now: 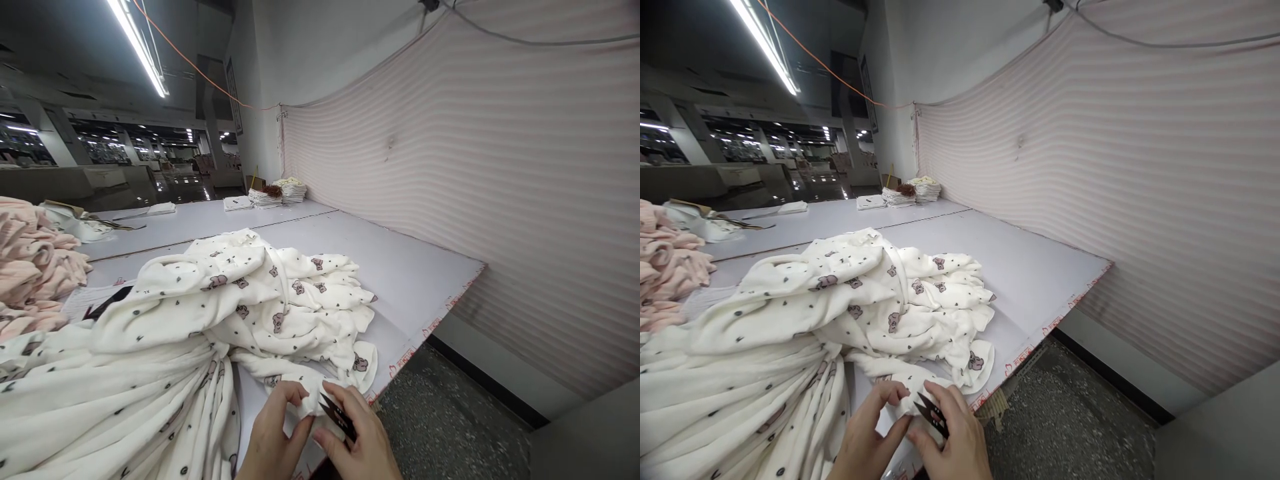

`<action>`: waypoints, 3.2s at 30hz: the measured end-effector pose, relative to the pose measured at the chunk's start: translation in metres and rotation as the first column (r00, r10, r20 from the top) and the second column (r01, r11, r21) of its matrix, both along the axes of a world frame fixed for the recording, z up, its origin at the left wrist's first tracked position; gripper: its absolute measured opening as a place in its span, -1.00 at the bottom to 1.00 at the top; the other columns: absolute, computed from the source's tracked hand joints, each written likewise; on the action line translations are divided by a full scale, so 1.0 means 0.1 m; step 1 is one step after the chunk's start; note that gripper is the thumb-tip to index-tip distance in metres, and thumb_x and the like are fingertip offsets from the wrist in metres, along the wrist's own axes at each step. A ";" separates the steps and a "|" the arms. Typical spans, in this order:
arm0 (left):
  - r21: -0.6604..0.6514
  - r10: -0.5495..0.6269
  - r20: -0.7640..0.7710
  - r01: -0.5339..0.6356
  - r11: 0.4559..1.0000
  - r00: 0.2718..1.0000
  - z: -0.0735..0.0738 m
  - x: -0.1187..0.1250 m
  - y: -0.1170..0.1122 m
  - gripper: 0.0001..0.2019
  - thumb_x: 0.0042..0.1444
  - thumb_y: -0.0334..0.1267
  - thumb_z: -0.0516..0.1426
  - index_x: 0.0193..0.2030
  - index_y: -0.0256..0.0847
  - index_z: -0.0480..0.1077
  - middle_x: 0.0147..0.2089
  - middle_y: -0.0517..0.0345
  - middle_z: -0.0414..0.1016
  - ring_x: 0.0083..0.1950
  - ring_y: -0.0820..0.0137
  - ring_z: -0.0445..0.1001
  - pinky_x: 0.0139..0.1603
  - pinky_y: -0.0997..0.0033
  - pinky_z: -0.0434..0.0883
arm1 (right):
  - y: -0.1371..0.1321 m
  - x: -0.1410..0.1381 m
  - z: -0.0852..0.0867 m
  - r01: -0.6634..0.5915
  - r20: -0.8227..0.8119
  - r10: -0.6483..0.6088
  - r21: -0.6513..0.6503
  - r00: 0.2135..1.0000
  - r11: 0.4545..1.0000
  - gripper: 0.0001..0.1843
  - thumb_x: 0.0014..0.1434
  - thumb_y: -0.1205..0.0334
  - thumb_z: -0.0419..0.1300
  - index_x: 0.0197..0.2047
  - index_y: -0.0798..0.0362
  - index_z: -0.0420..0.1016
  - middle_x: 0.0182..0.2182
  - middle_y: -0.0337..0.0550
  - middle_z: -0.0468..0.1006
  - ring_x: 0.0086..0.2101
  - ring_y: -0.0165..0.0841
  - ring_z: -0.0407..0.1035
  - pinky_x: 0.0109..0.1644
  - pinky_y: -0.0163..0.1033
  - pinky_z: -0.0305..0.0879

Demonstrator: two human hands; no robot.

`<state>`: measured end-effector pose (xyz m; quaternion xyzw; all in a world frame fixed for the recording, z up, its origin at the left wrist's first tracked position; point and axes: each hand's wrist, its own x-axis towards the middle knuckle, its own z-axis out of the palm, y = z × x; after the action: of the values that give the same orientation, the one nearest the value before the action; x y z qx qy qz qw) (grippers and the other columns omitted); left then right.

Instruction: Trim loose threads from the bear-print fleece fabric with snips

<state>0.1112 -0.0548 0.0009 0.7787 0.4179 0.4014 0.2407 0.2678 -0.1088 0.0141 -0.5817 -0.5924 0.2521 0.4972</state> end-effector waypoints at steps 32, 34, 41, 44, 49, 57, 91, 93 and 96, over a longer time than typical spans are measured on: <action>-0.700 0.175 0.683 0.567 0.434 0.709 0.02 -0.02 0.06 -0.66 -0.15 -0.08 0.36 -0.34 -0.25 0.40 -0.45 0.20 0.47 -0.42 0.49 0.36 -0.38 0.53 0.22 | 0.08 -0.16 -0.21 0.011 0.012 -0.012 0.102 1.000 0.995 -0.90 0.19 0.21 0.14 -0.27 -0.01 0.47 -0.37 -0.20 0.54 -0.32 -0.34 0.43 -0.24 -0.38 0.27; -0.716 0.110 0.634 0.527 0.457 0.766 0.01 -0.04 0.06 -0.63 -0.13 -0.05 0.34 -0.29 -0.25 0.41 -0.49 0.27 0.39 -0.46 0.54 0.28 -0.42 0.55 0.15 | 0.10 -0.19 -0.26 0.051 0.043 -0.053 0.045 0.998 0.998 -0.82 0.24 0.17 0.06 -0.33 0.01 0.43 -0.46 -0.23 0.51 -0.41 -0.36 0.41 -0.33 -0.38 0.23; -0.697 0.028 0.504 0.387 0.604 0.863 0.03 -0.08 0.07 -0.64 -0.08 0.01 0.29 -0.33 -0.28 0.45 -0.42 0.22 0.39 -0.33 0.44 0.29 -0.28 0.49 0.22 | 0.14 -0.19 -0.26 0.109 -0.113 -0.113 -0.044 0.987 0.993 -0.72 0.19 -0.01 0.10 -0.32 0.03 0.43 -0.46 -0.20 0.53 -0.42 -0.34 0.43 -0.32 -0.38 0.31; -0.704 0.115 0.543 0.376 0.603 0.832 0.03 -0.08 0.08 -0.64 -0.11 0.03 0.30 -0.31 -0.22 0.43 -0.37 0.21 0.41 -0.30 0.41 0.32 -0.26 0.46 0.26 | 0.11 -0.11 -0.27 0.046 -0.133 -0.051 -0.040 0.990 0.998 -0.69 0.12 -0.04 0.17 -0.21 0.00 0.53 -0.35 -0.14 0.60 -0.32 -0.28 0.48 -0.24 -0.34 0.36; -0.692 0.042 0.522 0.393 0.606 0.852 0.00 -0.05 0.08 -0.61 -0.13 0.08 0.29 -0.36 -0.22 0.42 -0.44 0.23 0.38 -0.33 0.40 0.32 -0.27 0.46 0.24 | 0.11 -0.05 -0.30 -0.042 -0.081 0.033 -0.120 0.996 0.992 -0.70 0.11 -0.04 0.19 -0.24 -0.05 0.62 -0.33 -0.11 0.65 -0.29 -0.24 0.51 -0.22 -0.31 0.38; -0.639 -0.092 0.455 0.397 0.659 0.885 -0.01 -0.11 0.18 -0.59 -0.13 0.11 0.25 -0.41 -0.23 0.36 -0.43 0.21 0.33 -0.33 0.39 0.28 -0.26 0.44 0.22 | 0.22 0.00 -0.38 -0.136 -0.218 0.090 -0.203 0.972 0.970 -0.62 0.08 -0.10 0.20 -0.27 0.03 0.64 -0.36 -0.06 0.67 -0.32 -0.20 0.53 -0.25 -0.28 0.41; -0.269 -0.267 -0.286 0.190 0.944 0.920 0.55 0.23 0.99 -0.71 0.22 -0.06 -0.04 -0.43 -0.15 0.29 -0.35 0.19 0.35 -0.31 0.32 0.37 -0.28 0.42 0.27 | 0.65 0.38 -0.13 -0.008 -0.728 -0.195 -0.266 0.657 0.964 -0.64 -0.06 -0.04 0.34 -0.38 0.09 0.46 -0.62 -0.33 0.38 -0.63 -0.50 0.22 -0.59 -0.42 0.16; -0.166 -0.131 -0.266 0.088 0.982 0.955 0.52 0.24 0.89 -0.79 0.25 -0.12 -0.08 -0.25 -0.15 0.29 -0.18 0.07 0.35 -0.17 0.24 0.36 -0.14 0.31 0.27 | 0.63 0.29 -0.17 -0.031 -0.783 -0.243 -0.317 0.573 0.948 -0.58 -0.02 -0.13 0.28 -0.32 0.07 0.39 -0.73 -0.50 0.19 -0.76 -0.62 -0.11 -0.71 -0.48 -0.16; -0.033 -0.112 -0.235 0.107 0.994 0.966 0.31 0.22 0.61 -0.84 0.24 -0.18 -0.05 -0.17 -0.15 0.27 -0.19 0.02 0.35 -0.19 0.24 0.39 -0.15 0.31 0.30 | 0.56 0.18 -0.21 -0.034 -0.832 -0.296 -0.352 0.469 0.935 -0.53 -0.02 -0.21 0.25 -0.35 0.03 0.28 -0.76 -0.60 0.03 -0.75 -0.65 -0.30 -0.71 -0.49 -0.30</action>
<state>0.1335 0.0059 0.0320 0.8405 0.4037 0.2878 0.2186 0.2856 -0.0531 -0.0073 -0.4876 -0.1590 0.5658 0.6456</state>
